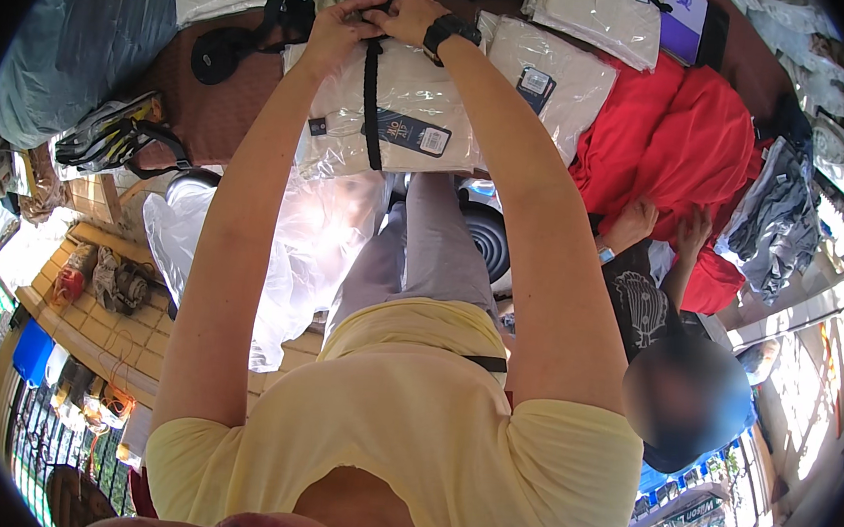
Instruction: The person organizes packaged garments by placing them into a large plastic bag and rearranging stacks on a table.
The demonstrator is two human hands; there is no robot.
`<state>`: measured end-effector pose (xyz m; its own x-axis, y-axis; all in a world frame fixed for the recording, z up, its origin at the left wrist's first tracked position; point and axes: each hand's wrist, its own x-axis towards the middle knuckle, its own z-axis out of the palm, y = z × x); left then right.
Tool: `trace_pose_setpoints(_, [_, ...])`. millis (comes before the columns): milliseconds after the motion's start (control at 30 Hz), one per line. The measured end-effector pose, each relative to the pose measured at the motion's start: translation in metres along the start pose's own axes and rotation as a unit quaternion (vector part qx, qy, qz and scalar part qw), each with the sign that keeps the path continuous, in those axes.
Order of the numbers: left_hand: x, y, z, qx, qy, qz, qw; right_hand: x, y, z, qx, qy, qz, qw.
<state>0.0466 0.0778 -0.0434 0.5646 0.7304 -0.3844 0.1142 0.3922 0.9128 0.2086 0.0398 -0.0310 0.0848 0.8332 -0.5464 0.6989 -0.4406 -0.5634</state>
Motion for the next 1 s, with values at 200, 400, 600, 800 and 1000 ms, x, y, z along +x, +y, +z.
trace_pose_setpoints(200, [-0.002, 0.003, 0.0, -0.016, 0.006, -0.003, 1.0, -0.003, -0.003, -0.002, 0.001, 0.001, -0.003, 1.0])
trace_pose_setpoints(400, [0.0, 0.007, 0.008, 0.011, 0.007, 0.003, 1.0, 0.005, 0.001, 0.0, -0.03, -0.019, 0.011, 0.999])
trace_pose_setpoints(600, [-0.002, 0.003, -0.002, 0.01, -0.006, -0.003, 1.0, -0.001, -0.008, -0.002, -0.019, -0.011, 0.021, 1.0])
trace_pose_setpoints(800, [-0.004, 0.004, -0.002, 0.029, -0.004, 0.002, 1.0, -0.004, -0.012, -0.002, -0.014, -0.022, 0.025, 0.999])
trace_pose_setpoints(1000, [-0.004, 0.002, -0.004, 0.019, -0.014, 0.013, 1.0, 0.002, -0.013, 0.0, -0.04, -0.027, 0.022, 0.999])
